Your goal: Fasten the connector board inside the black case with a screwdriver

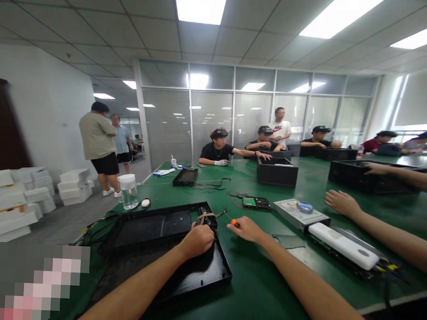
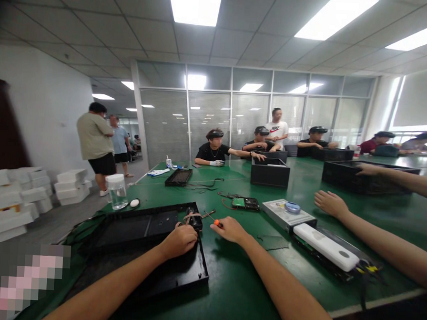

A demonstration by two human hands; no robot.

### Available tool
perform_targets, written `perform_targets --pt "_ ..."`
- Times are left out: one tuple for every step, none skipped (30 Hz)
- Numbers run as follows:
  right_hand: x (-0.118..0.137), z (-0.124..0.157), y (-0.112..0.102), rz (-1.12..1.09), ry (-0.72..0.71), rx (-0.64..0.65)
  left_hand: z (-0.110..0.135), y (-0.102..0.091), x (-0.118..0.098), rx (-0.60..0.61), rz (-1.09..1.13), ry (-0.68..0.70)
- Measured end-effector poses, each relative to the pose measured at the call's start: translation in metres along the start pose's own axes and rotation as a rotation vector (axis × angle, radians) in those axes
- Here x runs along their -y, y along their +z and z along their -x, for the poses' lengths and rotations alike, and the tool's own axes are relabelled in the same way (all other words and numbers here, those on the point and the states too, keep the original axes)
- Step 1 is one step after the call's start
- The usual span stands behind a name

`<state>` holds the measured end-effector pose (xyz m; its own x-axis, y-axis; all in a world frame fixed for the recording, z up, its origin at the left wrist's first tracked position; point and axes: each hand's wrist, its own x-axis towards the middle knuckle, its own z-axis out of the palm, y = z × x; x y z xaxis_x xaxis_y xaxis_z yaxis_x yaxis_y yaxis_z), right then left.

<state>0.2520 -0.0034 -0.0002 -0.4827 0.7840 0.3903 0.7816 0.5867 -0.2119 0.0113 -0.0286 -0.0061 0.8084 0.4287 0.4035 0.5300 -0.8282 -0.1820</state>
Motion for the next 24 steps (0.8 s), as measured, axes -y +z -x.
perform_targets --pt "0.0004 -0.0001 -0.0003 -0.003 0.003 0.007 0.0002 0.0005 0.0 -0.002 0.001 -0.008" --pt "0.0009 -0.0002 -0.0006 -0.006 0.009 0.014 0.0004 0.0007 -0.0001 -0.004 0.002 -0.02" --pt "0.0013 -0.0004 -0.0009 -0.008 0.016 0.021 0.0004 0.0009 0.0 -0.005 0.002 -0.036" --pt "0.0017 -0.0006 -0.0012 -0.01 0.024 0.028 0.0003 0.0009 0.0 -0.007 0.001 -0.058" --pt "0.0021 -0.0008 -0.0015 -0.012 0.03 0.031 0.0002 0.0008 0.0 -0.007 0.001 -0.081" --pt "0.0025 -0.0009 -0.0017 -0.012 0.034 0.034 0.0002 0.0005 -0.0001 -0.005 0.003 -0.1" --pt "0.0028 -0.001 -0.0019 -0.01 0.036 0.034 0.0001 0.0001 -0.0003 -0.003 0.009 -0.115" --pt "0.0031 -0.0011 -0.002 -0.007 0.034 0.032 0.0002 -0.0004 -0.0005 -0.002 0.016 -0.126" --pt "0.0033 -0.0011 -0.0021 -0.004 0.029 0.028 0.0004 -0.001 -0.0008 -0.001 0.027 -0.131" --pt "0.0034 -0.0011 -0.0021 -0.001 0.024 0.024 0.0007 -0.0016 -0.0011 -0.002 0.041 -0.132" --pt "0.0035 -0.001 -0.0021 0.0 0.02 0.021 0.0011 -0.0022 -0.0013 -0.004 0.057 -0.132" --pt "0.0035 -0.0009 -0.0021 -0.001 0.017 0.018 0.0015 -0.0027 -0.0015 -0.009 0.073 -0.137" --pt "0.0035 -0.0009 -0.002 -0.002 0.016 0.017 0.002 -0.0029 -0.0017 -0.015 0.089 -0.147" --pt "0.0035 -0.0008 -0.0019 -0.003 0.016 0.014 0.0024 -0.0029 -0.0018 -0.021 0.102 -0.159" --pt "0.0036 -0.0008 -0.0019 -0.002 0.016 0.011 0.0027 -0.0026 -0.0019 -0.028 0.112 -0.173" --pt "0.0038 -0.0008 -0.0019 0.001 0.015 0.006 0.0029 -0.002 -0.002 -0.035 0.119 -0.186" --pt "0.004 -0.0008 -0.002 0.004 0.014 0.001 0.0029 -0.0011 -0.0022 -0.042 0.122 -0.198" --pt "0.0042 -0.0008 -0.0022 0.007 0.016 -0.003 0.0028 -0.0002 -0.0023 -0.05 0.124 -0.209" --pt "0.0044 -0.0008 -0.0026 0.008 0.019 -0.007 0.0026 0.0009 -0.0026 -0.056 0.126 -0.218" --pt "0.0046 -0.0007 -0.003 0.007 0.023 -0.009 0.0023 0.0018 -0.003 -0.06 0.128 -0.225" --pt "0.0048 -0.0006 -0.0035 0.004 0.027 -0.011 0.002 0.0026 -0.0034 -0.062 0.128 -0.231" --pt "0.0049 -0.0004 -0.0039 -0.001 0.029 -0.011 0.0017 0.0031 -0.0039 -0.061 0.127 -0.233" --pt "0.0051 -0.0002 -0.0042 -0.007 0.031 -0.01 0.0015 0.0032 -0.0045 -0.059 0.124 -0.231" --pt "0.0052 -0.0002 -0.0043 -0.015 0.032 -0.008 0.0015 0.003 -0.0049 -0.054 0.119 -0.224"
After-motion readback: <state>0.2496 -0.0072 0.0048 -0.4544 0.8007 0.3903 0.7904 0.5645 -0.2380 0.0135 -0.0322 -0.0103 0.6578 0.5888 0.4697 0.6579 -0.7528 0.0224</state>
